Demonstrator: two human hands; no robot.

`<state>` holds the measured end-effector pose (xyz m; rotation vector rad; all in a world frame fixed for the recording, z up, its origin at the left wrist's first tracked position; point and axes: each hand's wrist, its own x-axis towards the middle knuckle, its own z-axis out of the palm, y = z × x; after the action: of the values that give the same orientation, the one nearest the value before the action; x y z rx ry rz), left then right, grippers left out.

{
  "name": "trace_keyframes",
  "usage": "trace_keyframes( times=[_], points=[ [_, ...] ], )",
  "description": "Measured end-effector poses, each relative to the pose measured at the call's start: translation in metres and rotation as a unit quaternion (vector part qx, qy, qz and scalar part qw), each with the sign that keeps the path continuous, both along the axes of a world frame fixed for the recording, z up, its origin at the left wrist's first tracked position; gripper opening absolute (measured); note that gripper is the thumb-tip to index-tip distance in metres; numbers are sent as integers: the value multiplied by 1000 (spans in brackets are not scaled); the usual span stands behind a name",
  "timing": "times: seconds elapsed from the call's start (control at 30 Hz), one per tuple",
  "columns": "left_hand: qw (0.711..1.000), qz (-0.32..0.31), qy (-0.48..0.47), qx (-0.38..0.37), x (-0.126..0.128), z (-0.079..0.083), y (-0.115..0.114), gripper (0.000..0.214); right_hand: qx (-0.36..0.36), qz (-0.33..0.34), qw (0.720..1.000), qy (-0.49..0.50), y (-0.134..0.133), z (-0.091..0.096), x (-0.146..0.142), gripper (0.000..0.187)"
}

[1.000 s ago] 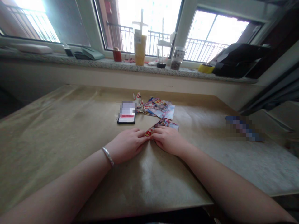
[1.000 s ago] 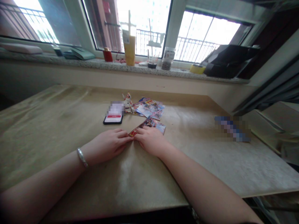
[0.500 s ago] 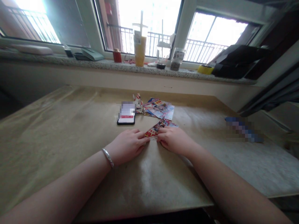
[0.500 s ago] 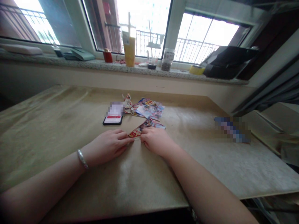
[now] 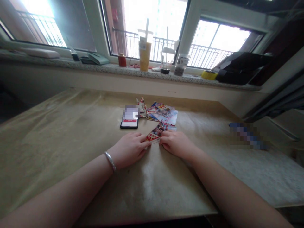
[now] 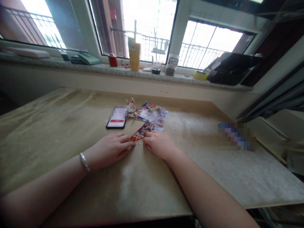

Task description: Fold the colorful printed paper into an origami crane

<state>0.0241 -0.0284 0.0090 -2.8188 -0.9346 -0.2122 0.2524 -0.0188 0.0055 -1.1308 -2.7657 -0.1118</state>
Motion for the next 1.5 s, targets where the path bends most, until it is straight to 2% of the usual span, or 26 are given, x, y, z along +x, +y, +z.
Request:
trace_keyframes(
  times=[0.2, 0.6, 1.0, 1.5],
  points=[
    [1000, 0, -6, -1, -1, -4, 2, 26, -16, -8, 1000, -1, 0, 4, 8, 20],
    [999, 11, 19, -30, -4, 6, 0, 24, -44, -55, 997, -30, -2, 8, 20, 19],
    [999, 35, 29, -26, -3, 10, -4, 23, -69, -109, 990, -56, -6, 17, 26, 22],
    [997, 57, 48, -19, -8, 15, -3, 23, -64, -156, 980, -110, -8, 25, 33, 25]
  ],
)
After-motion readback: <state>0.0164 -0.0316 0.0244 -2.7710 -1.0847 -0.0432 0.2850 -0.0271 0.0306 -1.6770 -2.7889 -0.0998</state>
